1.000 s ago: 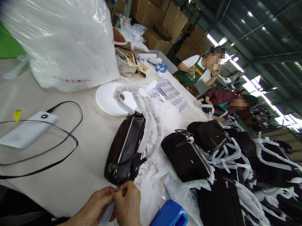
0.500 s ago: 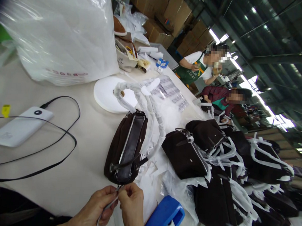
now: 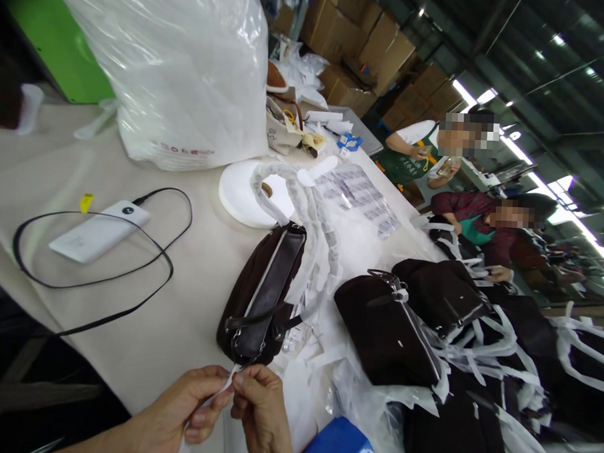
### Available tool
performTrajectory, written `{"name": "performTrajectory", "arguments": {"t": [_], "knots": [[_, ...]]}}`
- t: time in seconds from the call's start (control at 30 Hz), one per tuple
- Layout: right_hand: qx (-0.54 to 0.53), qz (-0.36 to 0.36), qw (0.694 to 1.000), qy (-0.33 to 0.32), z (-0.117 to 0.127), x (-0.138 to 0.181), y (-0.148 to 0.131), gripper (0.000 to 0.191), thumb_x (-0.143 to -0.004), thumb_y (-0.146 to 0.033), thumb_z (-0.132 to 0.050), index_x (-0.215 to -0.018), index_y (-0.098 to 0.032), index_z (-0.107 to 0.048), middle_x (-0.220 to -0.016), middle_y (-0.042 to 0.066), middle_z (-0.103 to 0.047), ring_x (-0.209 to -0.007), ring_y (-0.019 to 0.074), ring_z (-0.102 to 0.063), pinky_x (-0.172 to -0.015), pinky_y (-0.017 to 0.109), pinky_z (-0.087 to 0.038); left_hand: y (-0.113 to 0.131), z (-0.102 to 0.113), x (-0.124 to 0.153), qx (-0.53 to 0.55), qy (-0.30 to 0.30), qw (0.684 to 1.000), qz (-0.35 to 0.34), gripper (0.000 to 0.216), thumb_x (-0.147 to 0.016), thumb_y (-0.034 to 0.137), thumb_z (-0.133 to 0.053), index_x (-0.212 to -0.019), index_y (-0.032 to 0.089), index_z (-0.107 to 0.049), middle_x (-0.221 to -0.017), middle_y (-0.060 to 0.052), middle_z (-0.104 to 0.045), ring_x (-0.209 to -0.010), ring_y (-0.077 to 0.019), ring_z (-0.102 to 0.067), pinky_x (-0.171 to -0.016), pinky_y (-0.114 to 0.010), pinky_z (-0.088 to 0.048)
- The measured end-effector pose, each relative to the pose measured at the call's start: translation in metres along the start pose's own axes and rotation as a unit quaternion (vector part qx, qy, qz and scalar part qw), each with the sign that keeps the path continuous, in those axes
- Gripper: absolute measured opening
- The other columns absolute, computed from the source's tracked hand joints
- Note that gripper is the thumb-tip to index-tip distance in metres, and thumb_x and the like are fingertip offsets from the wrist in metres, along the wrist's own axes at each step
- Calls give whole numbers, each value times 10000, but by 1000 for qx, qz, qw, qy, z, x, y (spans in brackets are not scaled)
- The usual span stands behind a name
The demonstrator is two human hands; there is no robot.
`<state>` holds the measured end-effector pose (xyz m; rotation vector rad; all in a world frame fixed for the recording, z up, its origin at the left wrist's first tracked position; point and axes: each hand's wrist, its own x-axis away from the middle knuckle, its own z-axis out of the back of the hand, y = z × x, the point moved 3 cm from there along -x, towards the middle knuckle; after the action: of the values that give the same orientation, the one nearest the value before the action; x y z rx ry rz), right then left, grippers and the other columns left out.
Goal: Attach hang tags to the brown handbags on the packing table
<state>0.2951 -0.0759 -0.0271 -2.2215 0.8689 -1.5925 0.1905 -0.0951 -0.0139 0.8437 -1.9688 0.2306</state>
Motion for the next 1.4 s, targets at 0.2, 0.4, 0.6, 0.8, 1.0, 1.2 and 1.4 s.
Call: {"name": "performTrajectory", "arguments": {"t": [0.2, 0.4, 0.6, 0.8, 1.0, 1.2, 1.4], "knots": [[37, -39, 997, 50, -9, 1, -8, 221, -427, -176, -722, -527, -138, -528, -411, -70, -440, -365, 12, -295, -383, 169, -140, 1, 1, 4, -43, 38, 997, -54, 189, -419, 264, -542, -560, 168, -461, -411, 67, -446, -313, -7, -245, -384, -191, -56], [38, -16, 997, 64, -17, 4, -8, 196, -439, -168, -639, -511, -166, -457, -378, -112, -346, -343, 1, -243, -374, 166, -95, -1, 0, 5, -102, 49, 980, -162, 203, -495, 342, -550, -556, 172, -457, -421, 56, -450, -321, -21, -238, -384, -208, -87], [25, 38, 997, 69, -22, 7, -9, 232, -452, -212, -627, -467, -184, -397, -342, -126, -290, -319, -7, -188, -373, 181, -59, 1, -2, 14, -141, -3, 953, -270, 282, -623, 427, -549, -564, 156, -503, -467, 44, -431, -408, -53, -288, -411, -206, -182], [8, 52, 997, 65, -24, 7, -2, 256, -451, -253, -696, -513, -175, -460, -369, -118, -318, -340, 4, -198, -376, 186, -89, -2, 1, 6, -135, 43, 960, -243, 294, -599, 436, -573, -563, 154, -498, -452, 38, -455, -356, -38, -257, -389, -202, -135], [113, 224, 923, 292, 78, 59, 9, 399, -545, -447, -732, -806, -160, -636, -578, -12, -571, -503, 106, -455, -493, 248, -343, -4, 5, 6, -114, 39, 974, -194, 241, -557, 348, -639, -582, 145, -511, -479, 38, -484, -350, -33, -271, -388, -197, -130], [124, 198, 804, 546, 213, 130, 78, 384, -455, -478, -746, -699, -195, -654, -775, 60, -635, -823, 256, -541, -757, 346, -393, 6, 2, 15, -141, 70, 974, -162, 148, -547, 251, -645, -580, 133, -562, -476, 26, -518, -356, -49, -308, -384, -190, -171], [9, 140, 838, 527, 217, 119, 125, 369, -534, -512, -692, -708, -188, -661, -792, 75, -683, -852, 269, -591, -665, 343, -442, 10, 0, 15, -148, 120, 974, -122, 57, -601, 139, -595, -546, 129, -582, -468, 5, -518, -344, -61, -306, -359, -178, -184]]}}
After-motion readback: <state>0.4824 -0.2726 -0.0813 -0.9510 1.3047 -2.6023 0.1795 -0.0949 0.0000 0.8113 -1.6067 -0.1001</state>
